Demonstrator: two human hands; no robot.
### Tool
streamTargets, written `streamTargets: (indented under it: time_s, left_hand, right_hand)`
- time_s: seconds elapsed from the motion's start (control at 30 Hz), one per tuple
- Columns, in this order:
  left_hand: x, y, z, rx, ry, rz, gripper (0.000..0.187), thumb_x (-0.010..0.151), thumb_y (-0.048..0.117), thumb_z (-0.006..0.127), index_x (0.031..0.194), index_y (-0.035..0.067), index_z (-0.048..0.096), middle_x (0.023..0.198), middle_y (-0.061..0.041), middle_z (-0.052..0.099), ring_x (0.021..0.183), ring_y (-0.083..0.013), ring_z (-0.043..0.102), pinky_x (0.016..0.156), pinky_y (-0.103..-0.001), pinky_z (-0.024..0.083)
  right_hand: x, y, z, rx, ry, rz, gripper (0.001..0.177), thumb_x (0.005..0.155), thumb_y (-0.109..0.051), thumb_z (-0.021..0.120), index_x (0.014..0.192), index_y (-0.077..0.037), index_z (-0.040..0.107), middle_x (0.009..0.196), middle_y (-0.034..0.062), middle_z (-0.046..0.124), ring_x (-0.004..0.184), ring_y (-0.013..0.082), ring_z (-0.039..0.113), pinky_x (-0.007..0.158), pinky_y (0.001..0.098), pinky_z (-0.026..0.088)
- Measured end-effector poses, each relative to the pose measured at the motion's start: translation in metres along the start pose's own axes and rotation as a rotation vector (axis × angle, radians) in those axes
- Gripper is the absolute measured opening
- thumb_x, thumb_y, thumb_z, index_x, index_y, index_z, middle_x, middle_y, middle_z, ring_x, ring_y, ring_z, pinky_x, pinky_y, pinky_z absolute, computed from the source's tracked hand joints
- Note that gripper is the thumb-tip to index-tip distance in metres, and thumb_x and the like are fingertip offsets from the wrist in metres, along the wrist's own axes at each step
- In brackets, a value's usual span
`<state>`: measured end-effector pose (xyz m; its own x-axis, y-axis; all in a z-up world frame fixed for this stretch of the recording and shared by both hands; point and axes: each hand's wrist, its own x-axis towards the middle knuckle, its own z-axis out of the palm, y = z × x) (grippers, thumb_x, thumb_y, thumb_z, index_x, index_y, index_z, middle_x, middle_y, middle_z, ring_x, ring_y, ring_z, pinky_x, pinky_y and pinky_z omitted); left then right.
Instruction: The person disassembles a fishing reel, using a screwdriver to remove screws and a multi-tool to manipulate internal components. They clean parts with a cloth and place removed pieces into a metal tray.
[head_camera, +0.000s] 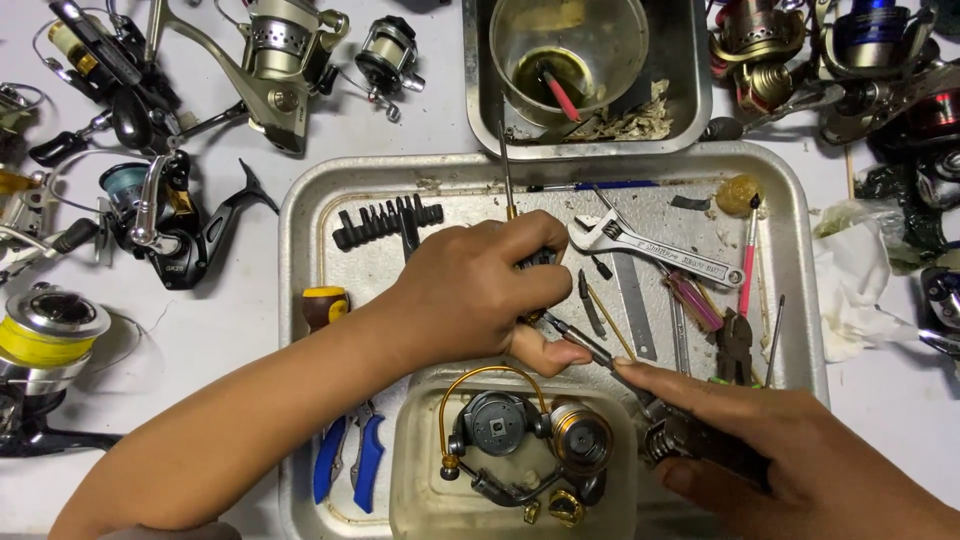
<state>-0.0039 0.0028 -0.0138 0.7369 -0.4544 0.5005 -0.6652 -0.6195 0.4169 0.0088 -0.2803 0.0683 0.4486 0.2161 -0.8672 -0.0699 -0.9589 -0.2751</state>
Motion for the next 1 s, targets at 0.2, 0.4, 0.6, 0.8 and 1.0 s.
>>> streamTargets:
  time_s: [0.2, 0.4, 0.6, 0.8, 1.0]
  left_hand:
    - [0.002, 0.004, 0.001, -0.012, 0.018, 0.002, 0.051, 0.089, 0.056, 0.070, 0.082, 0.009, 0.053, 0.107, -0.016, 0.057, 0.060, -0.0290, 0.056, 0.036, -0.036, 0.033]
    - [0.001, 0.006, 0.000, 0.016, 0.004, -0.019, 0.053, 0.089, 0.060, 0.069, 0.080, 0.009, 0.054, 0.107, -0.015, 0.056, 0.060, -0.0296, 0.057, 0.033, -0.036, 0.033]
    - [0.001, 0.007, -0.001, 0.030, 0.035, -0.039, 0.053, 0.090, 0.060, 0.067, 0.082, 0.009, 0.053, 0.106, -0.014, 0.054, 0.057, -0.0290, 0.053, 0.034, -0.037, 0.032]
    - [-0.001, 0.007, 0.003, 0.016, 0.031, -0.055, 0.052, 0.087, 0.057, 0.073, 0.082, 0.009, 0.053, 0.108, -0.015, 0.055, 0.059, -0.0303, 0.055, 0.035, -0.038, 0.033]
    - [0.000, 0.006, 0.003, -0.022, 0.060, -0.076, 0.053, 0.084, 0.058, 0.076, 0.084, 0.009, 0.055, 0.109, -0.015, 0.056, 0.067, -0.0299, 0.058, 0.041, -0.038, 0.037]
  right_hand:
    - [0.003, 0.017, 0.004, 0.193, 0.006, -0.115, 0.080, 0.086, -0.019, 0.084, 0.155, -0.059, 0.073, 0.062, 0.0070, 0.056, 0.062, 0.0184, 0.036, 0.061, 0.0358, 0.027]
    - [0.004, 0.019, 0.008, 0.310, 0.023, -0.198, 0.072, 0.079, -0.025, 0.078, 0.147, -0.047, 0.073, 0.147, -0.0282, 0.085, 0.122, -0.0055, 0.071, 0.087, 0.0262, 0.055]
    - [0.005, 0.020, 0.007, 0.200, 0.058, -0.460, 0.074, 0.081, -0.033, 0.081, 0.152, -0.037, 0.062, 0.158, -0.0124, 0.068, 0.145, 0.0022, 0.059, 0.110, 0.0289, 0.045]
    - [0.000, 0.004, 0.000, 0.012, 0.008, -0.053, 0.085, 0.080, -0.038, 0.087, 0.153, -0.071, 0.058, 0.087, -0.0137, 0.097, 0.062, 0.0102, 0.053, 0.061, 0.0259, 0.041]
    - [0.002, 0.020, 0.008, 0.346, 0.051, -0.190, 0.073, 0.083, -0.021, 0.082, 0.152, -0.046, 0.078, 0.073, 0.0026, 0.081, 0.063, 0.0183, 0.048, 0.062, 0.0314, 0.036]
